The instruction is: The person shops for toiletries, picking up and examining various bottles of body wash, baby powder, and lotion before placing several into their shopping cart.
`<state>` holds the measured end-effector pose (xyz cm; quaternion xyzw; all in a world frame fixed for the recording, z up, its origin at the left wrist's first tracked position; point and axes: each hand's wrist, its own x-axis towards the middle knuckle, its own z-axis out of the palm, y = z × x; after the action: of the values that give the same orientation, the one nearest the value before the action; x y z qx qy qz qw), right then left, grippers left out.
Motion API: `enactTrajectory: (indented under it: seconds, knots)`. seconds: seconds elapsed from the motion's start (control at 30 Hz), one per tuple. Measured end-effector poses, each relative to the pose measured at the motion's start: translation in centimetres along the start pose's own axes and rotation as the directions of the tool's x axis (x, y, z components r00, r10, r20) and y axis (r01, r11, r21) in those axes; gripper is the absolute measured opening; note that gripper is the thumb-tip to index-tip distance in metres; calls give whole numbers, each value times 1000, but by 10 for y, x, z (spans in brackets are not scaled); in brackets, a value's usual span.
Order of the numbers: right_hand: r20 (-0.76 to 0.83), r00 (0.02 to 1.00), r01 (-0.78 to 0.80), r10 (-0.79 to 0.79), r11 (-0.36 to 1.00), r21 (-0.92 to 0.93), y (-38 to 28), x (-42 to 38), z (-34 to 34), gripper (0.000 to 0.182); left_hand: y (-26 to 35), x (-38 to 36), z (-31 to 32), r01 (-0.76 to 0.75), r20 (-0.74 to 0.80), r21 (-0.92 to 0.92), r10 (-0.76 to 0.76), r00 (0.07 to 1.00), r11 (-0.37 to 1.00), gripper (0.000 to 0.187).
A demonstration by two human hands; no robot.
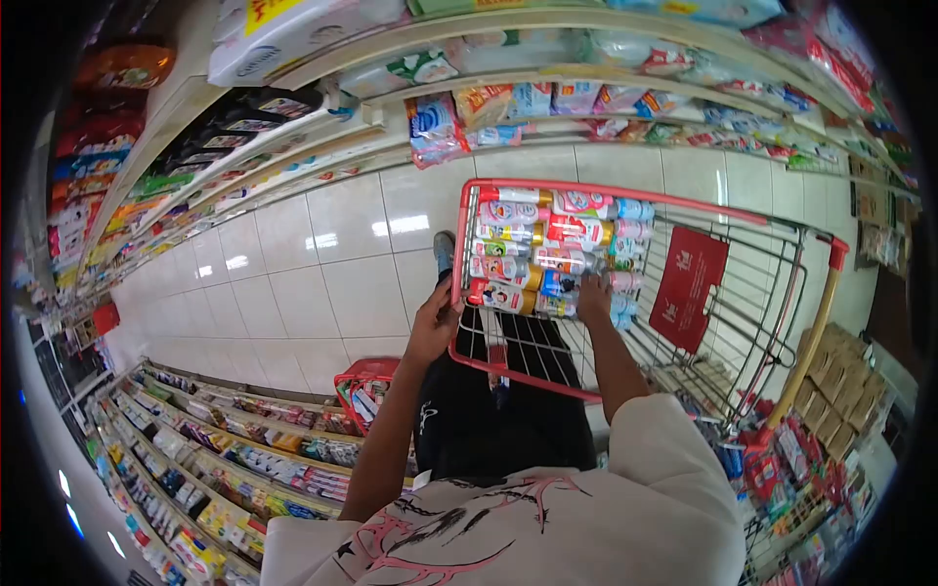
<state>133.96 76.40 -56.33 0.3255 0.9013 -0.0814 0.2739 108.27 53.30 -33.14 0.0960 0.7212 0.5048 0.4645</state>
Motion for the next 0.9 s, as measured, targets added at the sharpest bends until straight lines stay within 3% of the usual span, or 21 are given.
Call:
enactTrajectory:
  seconds: [0.1,0.17,0.2,0.23,0.27,0.3,0.33,0.37,0.4,0.47,0.5,0.53,0.6,0.7,0.73,0.8,0.87,0.9]
  knots:
    - [-118,984,132,-137,990,-43,12,-14,-19,46,-6,-2,0,-3,-3,-43,3,1000,999,49]
    - [207,972,100,-110,993,56,20,-2,-6,73,-8,-3,1,-54,-16,-60,53,998,997,48]
    - [221,963,104,-153,970,220,28,-3,12,82,-11,-4,-1,-21,-10,-12,21,1000,1000,48]
    - [222,953,129,-207,939,320,27,-14,-14,80,-16,-1,-2,4,19,14,-5,1000,1000,48]
    - [352,919,61,-176,948,314,17,-23,-56,80,-27,1,-2,-70,-18,138,73,997,988,48]
    - [339,931,3,-133,934,357,4,-34,-110,63,-26,3,-1,-123,-37,187,132,991,975,49]
    - [156,968,126,-198,916,381,2,-45,-145,56,-46,9,-1,-223,-42,143,231,972,964,49]
    - [-24,967,245,-255,893,377,1,-57,-176,49,-24,6,-1,-187,-11,219,194,981,958,50]
    - [-64,970,243,-236,899,364,-1,-72,-219,49,-2,2,-3,-170,9,266,174,985,949,51]
    - [-321,923,360,-214,775,520,-9,-105,-316,48,11,0,-6,-178,43,305,174,984,935,53]
    - [-308,946,288,-96,684,671,-15,-120,-360,52,3,7,-12,-217,107,305,193,975,927,55]
    - [-450,889,395,-80,629,669,-16,-132,-402,53,-7,13,-15,-251,170,305,207,963,919,57]
    - [-517,856,425,-27,608,670,-24,-166,-507,52,-5,15,-16,-306,204,312,251,946,900,60]
    - [-846,532,708,-33,565,423,-40,-202,-630,45,-11,21,-24,-377,250,393,297,921,839,66]
    - [-917,399,767,-28,558,317,-48,-213,-666,43,-7,23,-26,-331,281,343,240,929,879,63]
    - [-955,296,769,-4,595,235,-62,-228,-728,42,-24,32,-28,-262,339,232,174,925,937,62]
    - [-978,210,869,18,456,195,-77,-228,-772,42,-24,33,-29,-309,360,221,218,907,925,63]
    - [-989,149,865,-10,485,126,-83,-225,-791,42,-23,35,-31,-347,372,204,255,893,915,63]
